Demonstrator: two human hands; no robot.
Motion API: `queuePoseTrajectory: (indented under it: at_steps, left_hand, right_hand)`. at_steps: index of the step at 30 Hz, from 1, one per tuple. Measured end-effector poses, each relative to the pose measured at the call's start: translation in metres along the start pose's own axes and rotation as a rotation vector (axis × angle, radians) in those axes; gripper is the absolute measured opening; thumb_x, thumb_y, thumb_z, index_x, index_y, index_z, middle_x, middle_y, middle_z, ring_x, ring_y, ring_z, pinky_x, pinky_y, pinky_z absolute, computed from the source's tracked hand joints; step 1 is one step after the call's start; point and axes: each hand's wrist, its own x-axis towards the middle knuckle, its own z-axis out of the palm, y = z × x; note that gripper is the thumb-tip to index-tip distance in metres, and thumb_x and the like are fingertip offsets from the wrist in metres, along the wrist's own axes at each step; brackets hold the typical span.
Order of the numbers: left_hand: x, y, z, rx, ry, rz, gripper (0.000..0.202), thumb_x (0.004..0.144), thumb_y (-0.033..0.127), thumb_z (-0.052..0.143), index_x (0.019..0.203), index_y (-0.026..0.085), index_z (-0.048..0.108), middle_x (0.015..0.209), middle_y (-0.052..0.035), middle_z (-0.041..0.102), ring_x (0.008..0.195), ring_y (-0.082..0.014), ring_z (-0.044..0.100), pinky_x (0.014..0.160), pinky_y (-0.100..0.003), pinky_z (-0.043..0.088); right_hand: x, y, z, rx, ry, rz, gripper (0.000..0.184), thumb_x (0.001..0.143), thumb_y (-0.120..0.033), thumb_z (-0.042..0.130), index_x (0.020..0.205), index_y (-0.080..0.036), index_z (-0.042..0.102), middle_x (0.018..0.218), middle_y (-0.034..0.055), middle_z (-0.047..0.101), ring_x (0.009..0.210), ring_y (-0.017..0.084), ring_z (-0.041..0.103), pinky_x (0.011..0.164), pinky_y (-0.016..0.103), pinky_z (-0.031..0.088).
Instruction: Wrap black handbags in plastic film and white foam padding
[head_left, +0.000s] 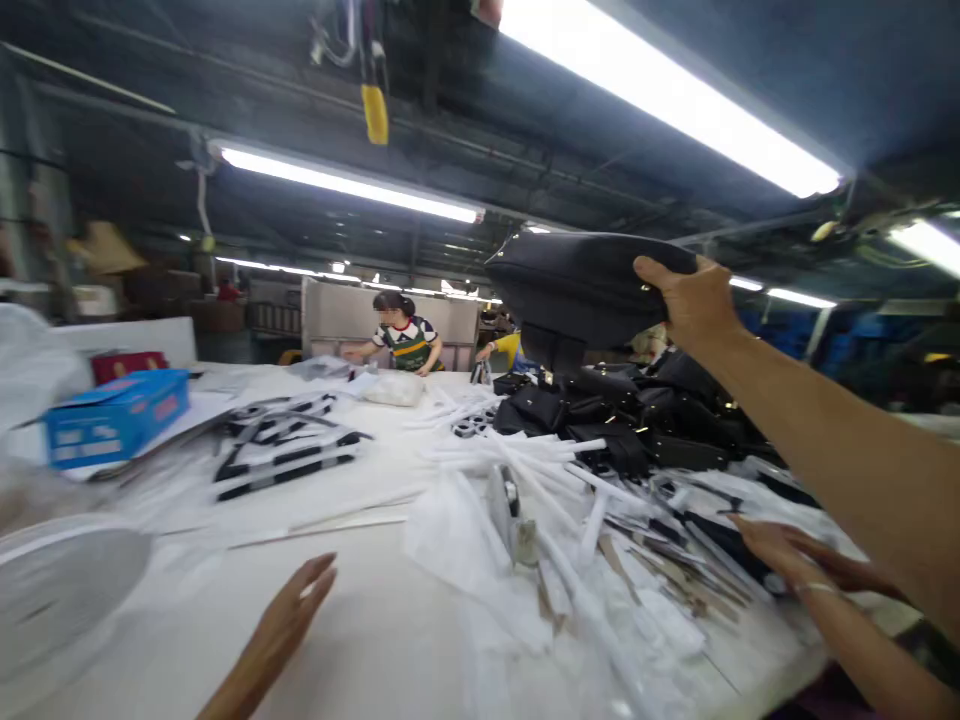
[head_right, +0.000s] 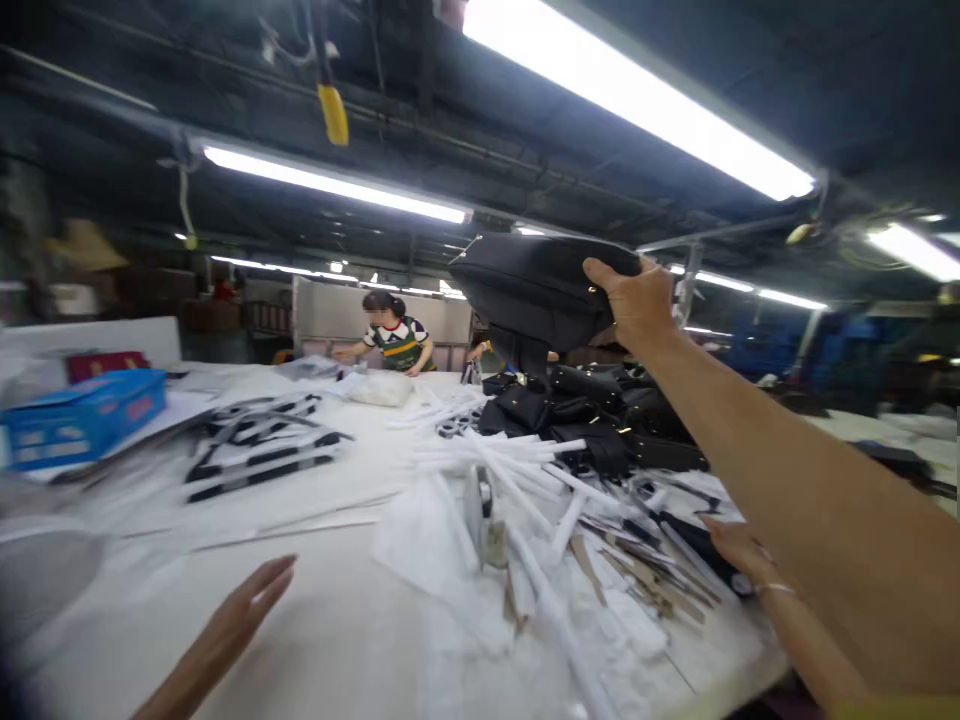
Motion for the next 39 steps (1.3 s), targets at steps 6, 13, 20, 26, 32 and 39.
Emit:
queuePoseTrajectory:
  at_steps: [6,13,20,26,32,39]
  left_hand:
    - [-0.081,0.049,-0.020,-0.667,-0.415,-0.213,0.071,0.082,0.072,0.050,0.120,0.013,0.062,0.137,-0.0216,0.055,0.131,-0.0371,0.047,0.102,-0.055,0.045]
    - [-0.100,0.038,-0.088,-0.951,-0.249,-0.277,0.057,0.087,0.065,0.051,0.112,0.015,0.065,0.105,-0.0140,0.073,0.113,-0.0317,0.063,0.102,-0.053,0.045]
    - [-0.104,0.003,-0.124,-0.621,0.047,-0.278,0.044,0.079,0.051,0.070,0.107,0.017,0.070,0.104,-0.0081,0.075,0.106,-0.0296,0.066,0.095,-0.040,0.051]
    - [-0.121,0.000,-0.119,-0.242,-0.054,-0.083,0.044,0.069,0.030,0.079,0.110,0.019,0.068,0.115,-0.0071,0.070,0.114,-0.0320,0.060,0.099,-0.039,0.046]
    - [-0.142,-0.005,-0.105,-0.172,-0.103,0.058,0.040,0.071,0.026,0.072,0.110,0.023,0.065,0.111,-0.0044,0.068,0.114,-0.0303,0.056,0.098,-0.036,0.043]
    - [-0.132,0.028,-0.104,-0.139,0.067,0.218,0.039,0.068,0.019,0.073,0.106,0.025,0.064,0.120,-0.0038,0.066,0.126,-0.0298,0.050,0.110,-0.036,0.036]
  right_hand:
    - [-0.149,-0.063,0.049,0.318,-0.225,0.204,0.033,0.060,-0.037,0.083,0.084,-0.019,0.069,0.076,-0.0009,0.068,0.061,0.015,0.062,0.060,0.032,0.057]
    - [-0.295,-0.087,0.094,0.228,-0.803,-0.139,0.017,0.078,-0.036,0.076,0.082,-0.021,0.072,0.081,0.0024,0.072,0.080,0.021,0.068,0.078,0.035,0.057]
    - [-0.384,-0.021,0.064,0.188,-1.154,-0.590,0.047,0.088,-0.012,0.060,0.126,-0.040,0.062,0.121,-0.0004,0.069,0.125,0.023,0.056,0.115,0.049,0.035]
    - [-0.447,0.031,0.029,0.125,-1.212,-0.288,0.049,0.079,-0.026,0.072,0.125,-0.040,0.062,0.125,0.0028,0.067,0.123,0.029,0.057,0.102,0.046,0.053]
    - [-0.436,0.042,0.057,0.126,-0.943,0.522,0.075,0.071,-0.046,0.077,0.139,-0.030,0.049,0.135,0.0124,0.059,0.120,0.038,0.058,0.098,0.058,0.051]
    - [-0.404,0.019,0.092,0.382,-0.992,0.698,0.058,0.073,-0.040,0.077,0.126,-0.024,0.060,0.119,0.0083,0.068,0.114,0.034,0.061,0.102,0.052,0.046]
